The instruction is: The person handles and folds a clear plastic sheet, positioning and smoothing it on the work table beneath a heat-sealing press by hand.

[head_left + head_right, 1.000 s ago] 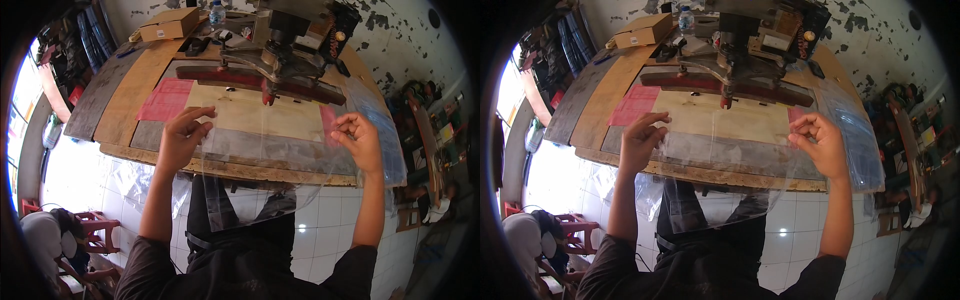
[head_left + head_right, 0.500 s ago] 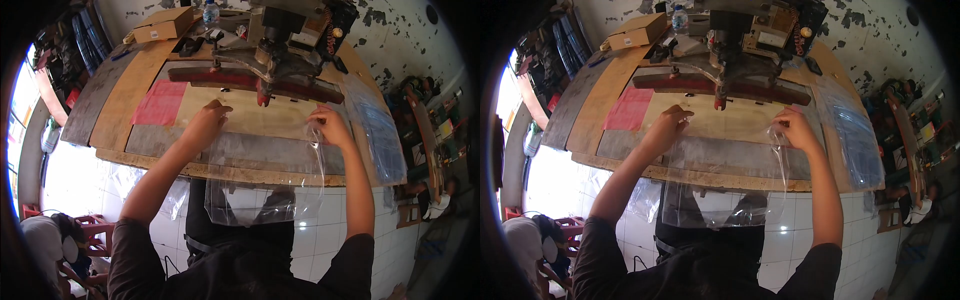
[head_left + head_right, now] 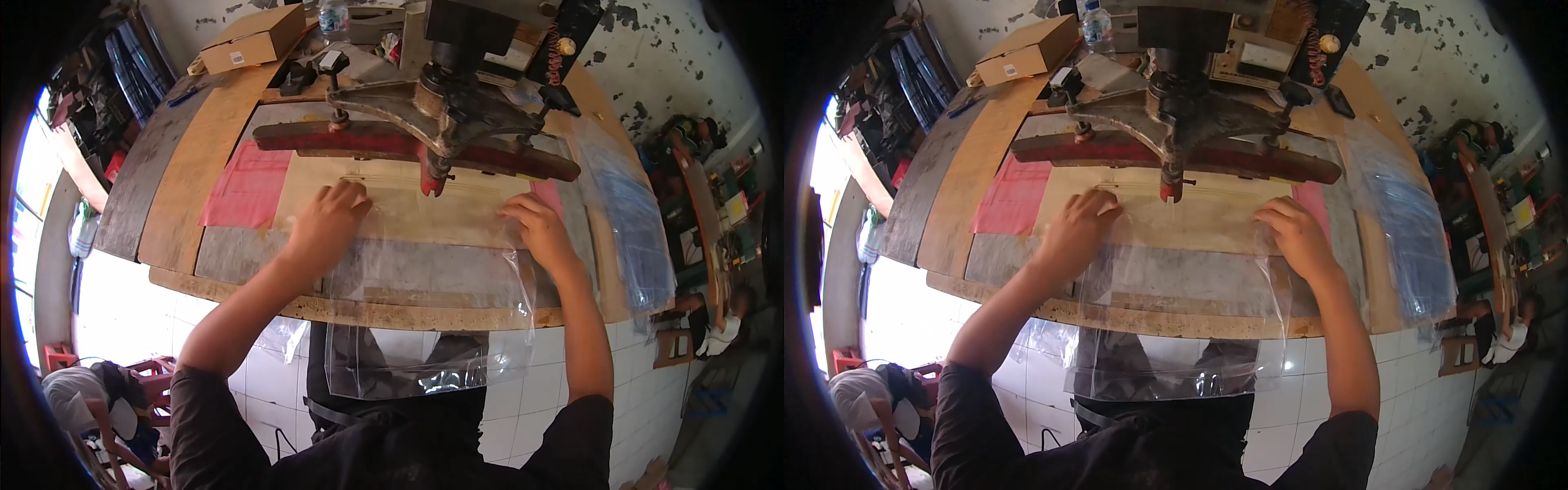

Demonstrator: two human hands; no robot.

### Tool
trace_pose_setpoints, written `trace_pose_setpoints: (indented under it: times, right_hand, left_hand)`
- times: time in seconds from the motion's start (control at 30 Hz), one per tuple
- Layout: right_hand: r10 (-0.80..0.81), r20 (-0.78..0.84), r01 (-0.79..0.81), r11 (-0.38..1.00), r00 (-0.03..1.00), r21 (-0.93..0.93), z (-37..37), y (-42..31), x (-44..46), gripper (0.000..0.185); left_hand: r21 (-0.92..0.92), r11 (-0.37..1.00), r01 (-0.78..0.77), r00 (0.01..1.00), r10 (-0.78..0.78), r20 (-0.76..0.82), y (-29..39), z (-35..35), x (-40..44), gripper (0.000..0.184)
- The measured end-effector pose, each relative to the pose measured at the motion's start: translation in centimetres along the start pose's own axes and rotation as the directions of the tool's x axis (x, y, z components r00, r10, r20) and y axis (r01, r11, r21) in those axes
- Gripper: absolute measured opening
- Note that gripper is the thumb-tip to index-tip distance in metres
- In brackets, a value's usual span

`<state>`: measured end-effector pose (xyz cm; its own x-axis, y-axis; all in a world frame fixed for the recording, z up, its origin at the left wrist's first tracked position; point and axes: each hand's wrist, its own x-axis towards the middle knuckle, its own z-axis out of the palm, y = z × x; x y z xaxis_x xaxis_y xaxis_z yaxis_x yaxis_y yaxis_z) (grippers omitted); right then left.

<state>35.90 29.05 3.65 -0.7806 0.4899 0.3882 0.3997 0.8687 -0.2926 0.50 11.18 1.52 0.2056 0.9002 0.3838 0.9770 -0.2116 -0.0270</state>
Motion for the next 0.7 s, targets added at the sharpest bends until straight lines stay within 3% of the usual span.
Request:
trace_pose_setpoints:
  times: [0.1, 0.2, 0.23, 0.3, 0.37, 0.4, 0.47, 0.57, 0.7]
  right_hand:
    - [0.005, 0.061, -0.006, 1.0, 0.998, 0.016, -0.8, -0.1, -0.1, 0.032]
    - [0.113, 0.125, -0.131, 0.981, 0.986, 0.143, -3.0, -1.2, 0.1, 0.035]
    - [0.237, 0.279, -0.279, 0.953, 0.931, 0.122, -4.6, -2.8, 0.6, 0.035]
    - [0.345, 0.423, -0.412, 0.908, 0.838, 0.077, -4.8, -3.9, 1.0, 0.037]
    - [0.24, 0.267, -0.261, 0.964, 0.933, 0.044, -3.7, -4.3, 0.6, 0.034]
    - [0.237, 0.269, -0.258, 0.965, 0.934, 0.045, -3.0, -4.0, 0.2, 0.034]
    - [0.192, 0.08, -0.199, 0.977, 0.978, 0.082, -1.3, -3.3, -0.6, 0.031]
    - [0.302, 0.074, -0.307, 0.949, 0.951, 0.073, -0.6, -4.2, -1.1, 0.031]
    - [0.253, -0.01, -0.252, 0.965, 0.967, 0.071, 1.1, -3.4, -1.5, 0.023]
  left_hand:
    - [-0.129, 0.99, 0.063, 0.988, -0.044, 0.146, -0.4, 0.1, 0.1, 0.035]
    - [-0.197, 0.98, 0.034, 0.993, -0.01, 0.12, 0.5, -3.0, 0.4, 0.038]
    - [-0.198, 0.98, 0.035, 0.992, -0.011, 0.122, 0.8, -3.5, 0.5, 0.038]
    - [-0.182, 0.983, 0.011, 0.993, 0.01, 0.114, 1.3, -3.9, 0.6, 0.043]
    - [-0.162, 0.987, 0.004, 0.991, 0.018, 0.132, 1.0, -3.1, 0.5, 0.043]
    - [-0.143, 0.99, -0.005, 0.988, 0.027, 0.15, 0.9, -2.5, 0.4, 0.043]
    - [-0.08, 0.997, -0.025, 0.991, 0.035, 0.131, 1.0, -1.4, -0.1, 0.041]
    - [0.008, 0.999, -0.034, 0.997, 0.034, 0.076, 1.6, -0.1, -1.0, 0.039]
    - [0.029, 0.999, -0.034, 0.997, 0.032, 0.066, 1.8, -0.3, -1.3, 0.039]
